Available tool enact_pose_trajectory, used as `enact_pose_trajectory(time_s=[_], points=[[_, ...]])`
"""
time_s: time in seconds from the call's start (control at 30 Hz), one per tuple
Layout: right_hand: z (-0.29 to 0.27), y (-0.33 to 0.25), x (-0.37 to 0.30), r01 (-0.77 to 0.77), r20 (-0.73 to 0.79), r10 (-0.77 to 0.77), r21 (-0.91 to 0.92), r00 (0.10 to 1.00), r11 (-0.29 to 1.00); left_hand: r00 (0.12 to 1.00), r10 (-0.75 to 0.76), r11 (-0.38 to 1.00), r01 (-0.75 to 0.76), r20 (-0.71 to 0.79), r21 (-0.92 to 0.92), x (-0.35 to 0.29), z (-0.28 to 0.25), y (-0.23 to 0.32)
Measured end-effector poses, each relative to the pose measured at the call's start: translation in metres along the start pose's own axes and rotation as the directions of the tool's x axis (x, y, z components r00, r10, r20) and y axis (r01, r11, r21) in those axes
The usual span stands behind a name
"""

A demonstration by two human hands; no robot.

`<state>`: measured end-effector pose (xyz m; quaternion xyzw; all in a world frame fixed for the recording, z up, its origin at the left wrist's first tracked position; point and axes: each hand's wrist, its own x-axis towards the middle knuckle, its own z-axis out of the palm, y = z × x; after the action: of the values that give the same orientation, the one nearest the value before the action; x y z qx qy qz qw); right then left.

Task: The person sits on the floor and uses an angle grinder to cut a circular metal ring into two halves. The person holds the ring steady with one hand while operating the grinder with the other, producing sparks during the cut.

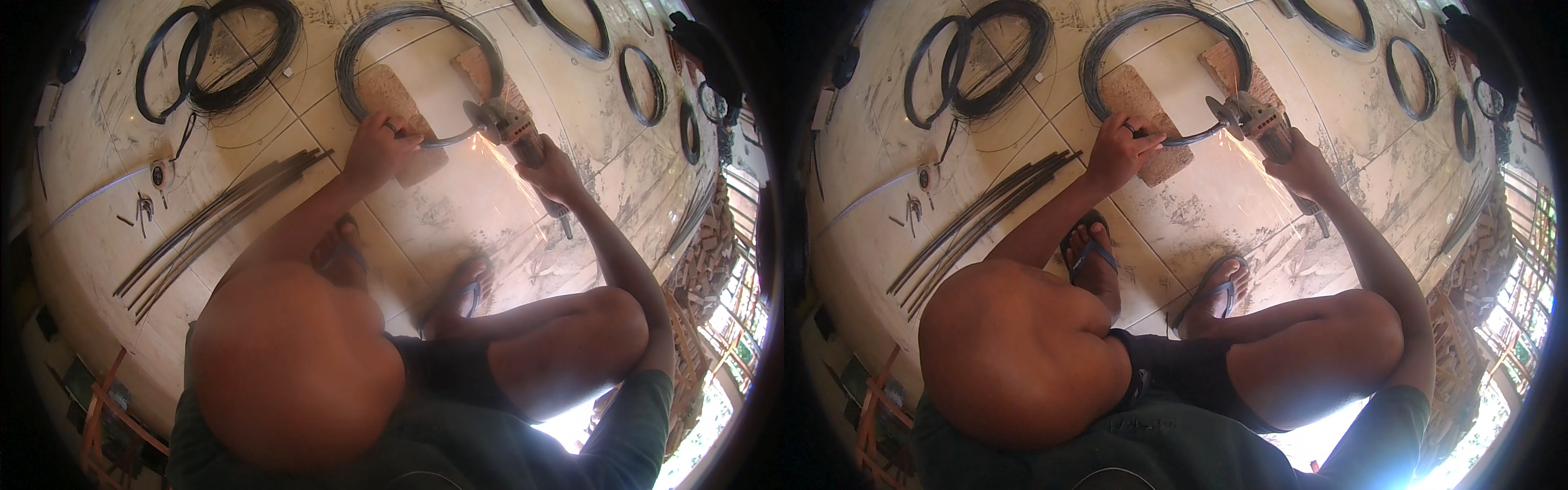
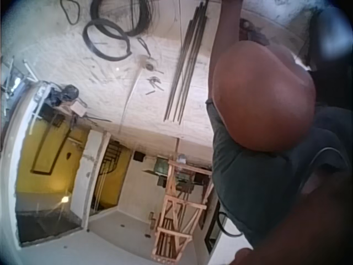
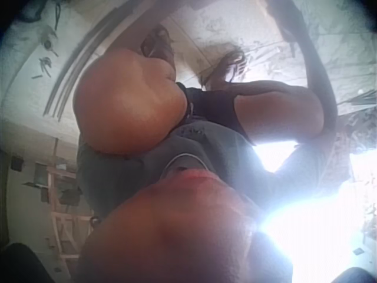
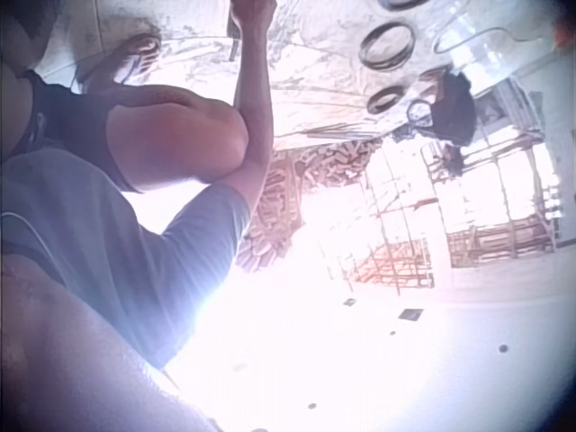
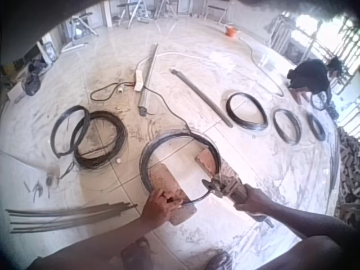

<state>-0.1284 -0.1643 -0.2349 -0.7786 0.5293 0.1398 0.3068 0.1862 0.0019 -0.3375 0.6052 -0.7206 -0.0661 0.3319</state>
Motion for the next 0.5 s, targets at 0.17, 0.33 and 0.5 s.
enact_pose_trajectory(time_s=[0.17,0.33,0.5], points=[[0.0001,0.0002,0.0008,0.001,0.008,-0.001,-0.010,1.000,1.000,1.000,0.005,1.000,-0.005,-0.006,0.006,0.0011,-0.0022,0.0018],[0.0021,0.0045,-0.0012,-0.007,-0.008,0.006,-0.017,1.000,1.000,1.000,-0.013,1.000,0.013,0.018,-0.005,0.0004,-0.0010,0.0010],[0.0004,0.0057,-0.0005,0.027,0.011,-0.027,-0.004,1.000,1.000,1.000,-0.012,1.000,0.012,0.010,0.004,0.0009,-0.0020,0.0016]])
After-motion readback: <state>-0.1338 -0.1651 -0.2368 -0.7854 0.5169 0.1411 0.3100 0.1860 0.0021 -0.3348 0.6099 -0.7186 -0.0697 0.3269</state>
